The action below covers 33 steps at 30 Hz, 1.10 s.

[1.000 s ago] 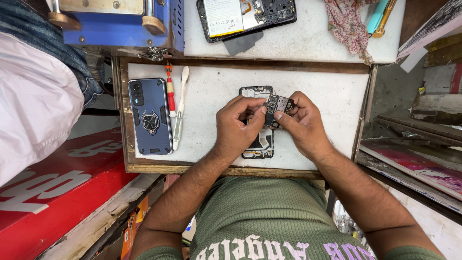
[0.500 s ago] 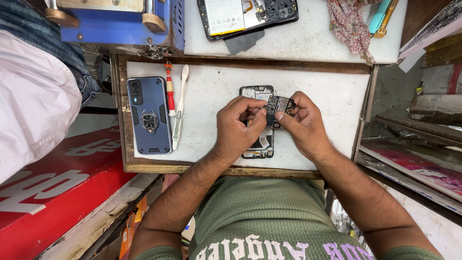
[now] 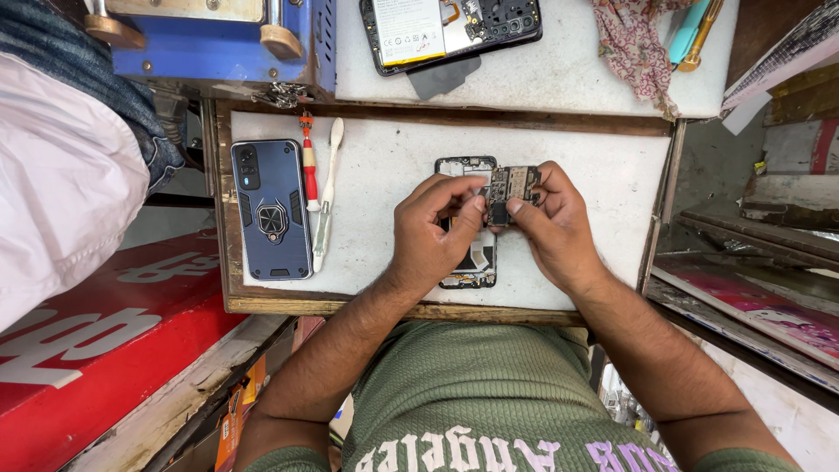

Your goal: The person works at a repair bench on a disassembled smartphone. They hold the phone's motherboard, detach and reposition small components, then seat the board into the phone frame and press the flex cables and connectors into place with their fingers.

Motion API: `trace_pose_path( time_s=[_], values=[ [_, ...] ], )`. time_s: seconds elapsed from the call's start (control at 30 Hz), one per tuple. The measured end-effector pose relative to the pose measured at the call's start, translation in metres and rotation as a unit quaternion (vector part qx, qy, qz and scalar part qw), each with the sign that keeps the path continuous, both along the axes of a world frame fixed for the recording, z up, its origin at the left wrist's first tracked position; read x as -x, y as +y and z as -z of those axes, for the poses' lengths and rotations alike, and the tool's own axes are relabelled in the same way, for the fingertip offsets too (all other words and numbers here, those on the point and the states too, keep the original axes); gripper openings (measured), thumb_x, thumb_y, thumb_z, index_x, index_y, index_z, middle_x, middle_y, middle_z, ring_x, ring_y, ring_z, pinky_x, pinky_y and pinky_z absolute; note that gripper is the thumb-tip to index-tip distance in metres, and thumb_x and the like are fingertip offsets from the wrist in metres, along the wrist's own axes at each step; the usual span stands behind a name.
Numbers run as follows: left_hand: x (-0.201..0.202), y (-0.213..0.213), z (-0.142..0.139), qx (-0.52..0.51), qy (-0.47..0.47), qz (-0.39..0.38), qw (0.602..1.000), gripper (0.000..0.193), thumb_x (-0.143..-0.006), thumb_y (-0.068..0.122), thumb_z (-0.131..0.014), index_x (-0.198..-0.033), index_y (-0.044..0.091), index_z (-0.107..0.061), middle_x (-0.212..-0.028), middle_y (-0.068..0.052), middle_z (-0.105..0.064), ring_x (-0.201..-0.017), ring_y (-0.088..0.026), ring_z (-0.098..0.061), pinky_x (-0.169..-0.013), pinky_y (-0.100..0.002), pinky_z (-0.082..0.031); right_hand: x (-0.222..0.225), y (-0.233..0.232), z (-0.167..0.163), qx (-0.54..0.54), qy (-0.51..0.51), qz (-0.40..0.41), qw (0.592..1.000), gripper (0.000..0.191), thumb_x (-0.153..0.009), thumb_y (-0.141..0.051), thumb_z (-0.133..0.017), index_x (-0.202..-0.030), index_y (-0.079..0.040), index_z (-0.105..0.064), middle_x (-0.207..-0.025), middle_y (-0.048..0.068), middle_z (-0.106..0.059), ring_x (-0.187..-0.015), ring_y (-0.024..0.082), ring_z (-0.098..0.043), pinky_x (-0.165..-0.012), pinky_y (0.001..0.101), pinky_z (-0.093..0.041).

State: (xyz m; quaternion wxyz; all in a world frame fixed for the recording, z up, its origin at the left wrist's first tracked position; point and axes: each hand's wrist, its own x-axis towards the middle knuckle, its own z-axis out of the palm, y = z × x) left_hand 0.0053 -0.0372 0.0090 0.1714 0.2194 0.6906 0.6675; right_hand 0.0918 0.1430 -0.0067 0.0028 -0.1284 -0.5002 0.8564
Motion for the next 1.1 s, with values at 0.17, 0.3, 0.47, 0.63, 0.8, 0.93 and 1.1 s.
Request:
trace_pose_path(
  time_s=[0.17,0.3,0.47,0.63,0.8,0.93,1.1],
  values=[
    [0.002,-0.002,0.003,-0.014,-0.021,0.0,1.0,0.021,-0.104,0.001,-0.063,-0.124,-0.003,-0.068,-0.108,-0.009,-0.067,-0.095,-0.013,-0.073,-0.082,-0.024,-0.065,0.004,0.003,-0.006,0.008,-0.022,-0.007,1.0,0.019,-0.106,-0.004,-0.053,-0.123,-0.002,-0.045,-0.115,0.018,-0.07,-0.103,0.022,-0.073,-0.087,0.036,-0.065],
    [0.003,-0.004,0.008,-0.05,-0.051,0.001,0.997,0.015,-0.105,0.002,-0.064,-0.118,-0.004,-0.068,-0.11,-0.009,-0.066,-0.097,-0.012,-0.072,-0.085,-0.024,-0.064,0.005,0.004,-0.007,0.012,-0.027,-0.013,0.999,0.018,-0.106,-0.003,-0.051,-0.124,-0.002,-0.045,-0.114,0.019,-0.071,-0.101,0.022,-0.074,-0.085,0.0357,-0.065],
    [0.003,-0.004,0.012,-0.092,-0.059,0.007,0.994,0.013,-0.105,0.003,-0.064,-0.115,-0.004,-0.066,-0.114,-0.01,-0.063,-0.099,-0.013,-0.072,-0.085,-0.024,-0.064,0.004,0.003,-0.006,-0.019,-0.026,-0.021,0.999,0.019,-0.106,-0.005,-0.052,-0.125,-0.002,-0.046,-0.113,0.018,-0.072,-0.099,0.021,-0.074,-0.083,0.0335,-0.066],
    [0.004,-0.004,0.012,-0.045,-0.043,-0.007,0.998,0.014,-0.103,0.002,-0.064,-0.116,-0.003,-0.068,-0.106,-0.01,-0.069,-0.096,-0.012,-0.074,-0.083,-0.023,-0.065,0.002,-0.003,-0.006,-0.113,-0.035,-0.021,0.993,0.024,-0.106,-0.005,-0.057,-0.127,0.001,-0.047,-0.111,0.017,-0.072,-0.098,0.019,-0.074,-0.08,0.0318,-0.066],
    [0.003,-0.004,0.009,-0.016,-0.045,-0.023,0.999,0.016,-0.101,0.001,-0.065,-0.116,-0.003,-0.07,-0.104,-0.01,-0.07,-0.093,-0.01,-0.073,-0.079,-0.022,-0.064,0.001,-0.005,-0.007,-0.143,-0.034,-0.025,0.989,0.028,-0.105,-0.005,-0.057,-0.131,0.002,-0.047,-0.113,0.016,-0.072,-0.099,0.017,-0.075,-0.081,0.0304,-0.066],
    [0.003,-0.004,0.009,0.002,-0.033,-0.029,0.999,0.016,-0.1,0.001,-0.067,-0.115,-0.003,-0.07,-0.102,-0.009,-0.07,-0.091,-0.009,-0.072,-0.078,-0.022,-0.064,0.001,-0.006,-0.008,-0.158,-0.032,-0.027,0.987,0.029,-0.105,-0.005,-0.057,-0.131,0.003,-0.047,-0.113,0.016,-0.072,-0.099,0.017,-0.074,-0.08,0.0305,-0.067],
    [0.002,-0.003,0.009,0.003,-0.026,-0.036,0.999,0.014,-0.1,0.001,-0.067,-0.114,-0.003,-0.069,-0.1,-0.008,-0.069,-0.088,-0.009,-0.073,-0.076,-0.021,-0.064,0.0,-0.007,-0.007,-0.159,-0.026,-0.029,0.987,0.029,-0.106,-0.005,-0.057,-0.131,0.003,-0.046,-0.114,0.016,-0.072,-0.1,0.017,-0.075,-0.082,0.0305,-0.066]
  ],
)
